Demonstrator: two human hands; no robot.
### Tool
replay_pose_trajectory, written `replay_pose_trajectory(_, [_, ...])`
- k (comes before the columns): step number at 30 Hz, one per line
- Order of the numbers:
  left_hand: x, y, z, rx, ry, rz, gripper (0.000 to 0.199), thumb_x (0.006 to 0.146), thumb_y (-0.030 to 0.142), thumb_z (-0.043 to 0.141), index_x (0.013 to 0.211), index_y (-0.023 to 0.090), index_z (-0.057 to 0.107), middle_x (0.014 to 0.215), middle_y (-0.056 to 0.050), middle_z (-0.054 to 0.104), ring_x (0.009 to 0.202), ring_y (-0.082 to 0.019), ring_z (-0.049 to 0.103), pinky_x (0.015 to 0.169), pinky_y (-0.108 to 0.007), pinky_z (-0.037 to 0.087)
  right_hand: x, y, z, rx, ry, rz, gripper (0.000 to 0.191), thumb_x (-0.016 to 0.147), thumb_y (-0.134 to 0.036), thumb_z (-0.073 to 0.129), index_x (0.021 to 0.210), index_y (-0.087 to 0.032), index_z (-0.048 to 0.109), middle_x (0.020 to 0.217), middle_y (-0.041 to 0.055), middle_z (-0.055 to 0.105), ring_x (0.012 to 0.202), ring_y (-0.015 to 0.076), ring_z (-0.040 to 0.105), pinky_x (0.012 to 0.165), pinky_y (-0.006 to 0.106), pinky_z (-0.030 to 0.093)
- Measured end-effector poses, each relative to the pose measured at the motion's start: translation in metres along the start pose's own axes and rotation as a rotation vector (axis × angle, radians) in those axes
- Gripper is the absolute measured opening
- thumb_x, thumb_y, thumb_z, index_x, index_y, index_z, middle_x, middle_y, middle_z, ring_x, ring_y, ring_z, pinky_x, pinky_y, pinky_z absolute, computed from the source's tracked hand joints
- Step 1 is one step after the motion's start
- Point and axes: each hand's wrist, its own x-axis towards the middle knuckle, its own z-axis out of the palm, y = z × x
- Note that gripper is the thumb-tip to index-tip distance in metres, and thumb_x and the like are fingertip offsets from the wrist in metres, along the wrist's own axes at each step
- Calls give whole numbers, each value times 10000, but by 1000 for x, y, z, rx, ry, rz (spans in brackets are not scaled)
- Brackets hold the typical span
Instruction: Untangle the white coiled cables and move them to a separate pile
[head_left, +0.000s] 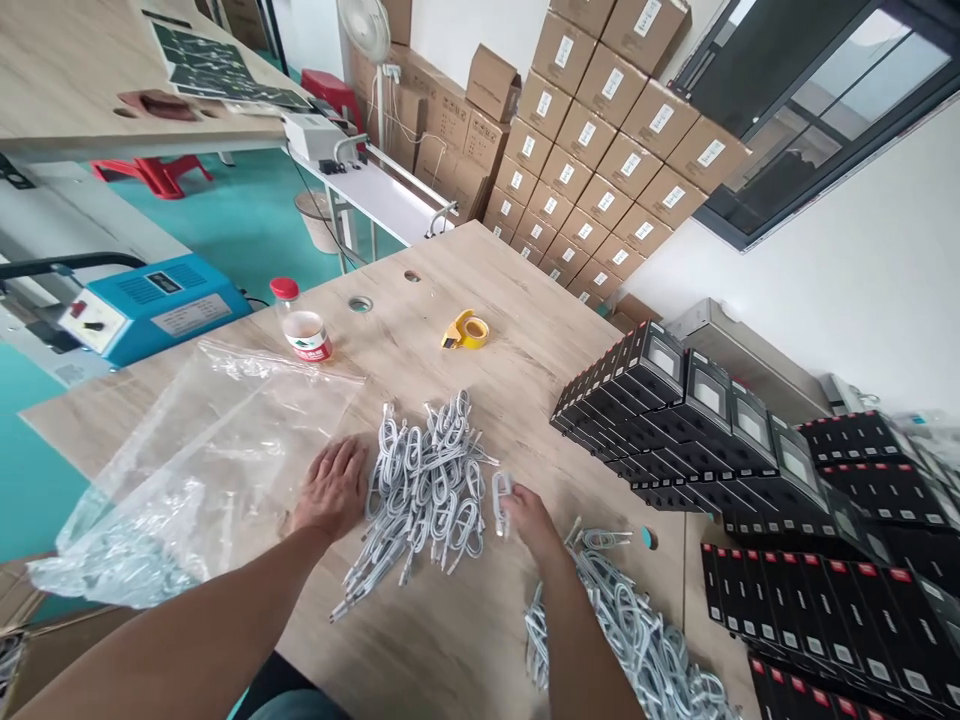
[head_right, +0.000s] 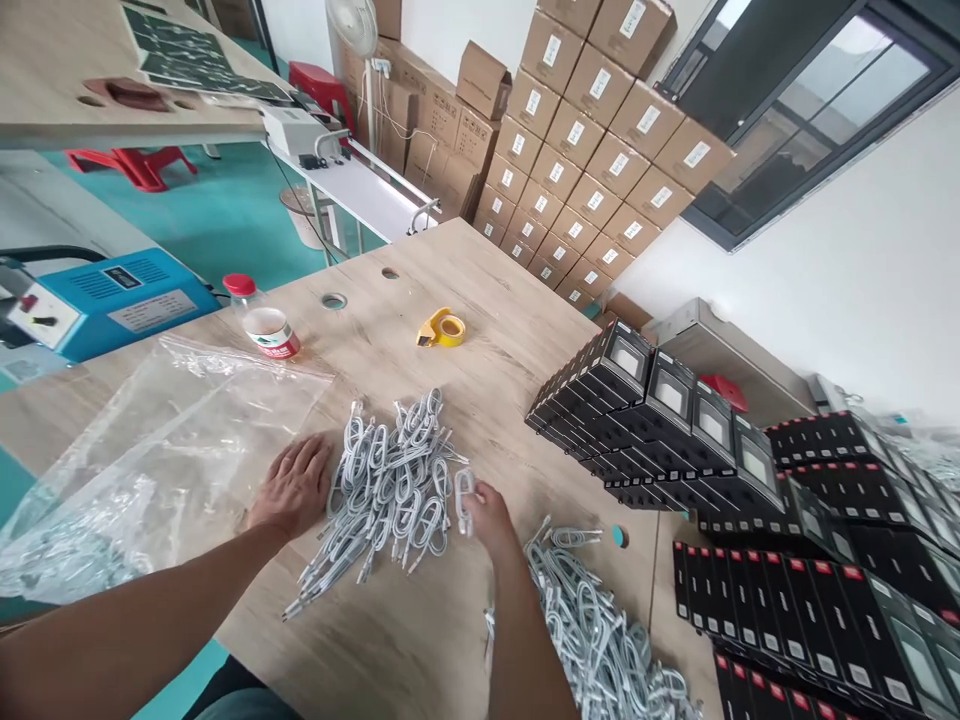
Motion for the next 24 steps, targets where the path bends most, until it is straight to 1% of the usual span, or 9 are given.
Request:
replay_pose_trajectory(3, [-2, -1, 2, 18, 7, 16, 496, 945, 274, 348, 1325, 91, 609, 1468, -181, 528, 1386, -323, 446, 1218, -488, 254, 27, -13, 47, -2, -18, -11, 167, 617, -370, 581, 597, -205, 562, 611, -19, 581, 662, 169, 545, 643, 270, 423])
replay_pose_trajectory(6, [-4, -2, 5, 14, 11, 26, 499, 940, 265, 360, 1344, 93, 596, 1477, -180, 522, 1393, -323, 441, 1218, -494, 250, 30, -20, 55, -4, 29, -7, 207, 645, -395, 549, 679, -197, 599, 659, -12, 609, 664, 166, 550, 641, 271, 430])
replay_pose_trajectory(9, [-5, 0, 6, -21, 21, 31, 494, 933, 248, 377, 1341, 81, 598, 1478, -192, 520, 1397, -327, 436, 1223, -498, 235, 3, -17, 19, -42, 129, 7, 305, 683, -460, 519, 775, -188, 622, 691, -7, 613, 668, 169, 546, 625, 272, 418])
replay_pose_trajectory(13, [-5, 3, 8, -80, 39, 13, 482, 911, 225, 420, 1331, 76, 604, 1470, -202, 526, 1392, -325, 446, 1232, -488, 209, -64, 9, -68, -285, 210, 118, 338, 694, -517, 512, 728, -197, 617, 671, 32, 633, 711, 229, 605, 641, 309, 443])
replay_pose_trajectory(15, [-5, 5, 10, -102, 42, 3, 482, 902, 219, 435, 1333, 83, 602, 1472, -198, 525, 1396, -320, 442, 1238, -482, 197, -93, 23, -101, -554, 296, 206, 352, 661, -467, 573, 858, -201, 693, 964, 110, 726, 935, 305, 660, 758, 358, 499])
replay_pose_trajectory(17, [-4, 5, 12, -115, 44, -4, 481, 901, 216, 435, 1332, 83, 601, 1473, -197, 525, 1398, -318, 440, 1239, -479, 195, -106, 29, -107, -743, 420, 227, 444, 672, -440, 599, 1039, -217, 716, 1228, 144, 678, 1149, 363, 611, 900, 424, 502])
replay_pose_trajectory(19, [-3, 5, 13, -116, 49, -9, 471, 909, 220, 423, 1319, 81, 608, 1465, -199, 532, 1395, -319, 443, 1234, -483, 207, -99, 26, -76, -709, 442, 150, 526, 758, -472, 559, 1198, -209, 673, 1303, 152, 639, 1225, 355, 579, 992, 444, 479])
replay_pose_trajectory(22, [-1, 4, 14, -99, 62, -4, 461, 919, 227, 407, 1302, 79, 618, 1450, -203, 546, 1383, -329, 454, 1218, -500, 238, -63, 8, 9, -473, 239, 56, 688, 822, -527, 547, 1411, -172, 516, 1317, 159, 631, 1179, 293, 623, 987, 387, 498])
replay_pose_trajectory(24, [-1, 3, 14, -84, 70, 7, 466, 919, 230, 408, 1305, 70, 616, 1448, -212, 546, 1375, -339, 461, 1209, -510, 252, -38, -5, 61, -498, 168, 53, 751, 786, -507, 626, 1431, -144, 498, 1317, 182, 628, 1197, 314, 612, 982, 393, 494])
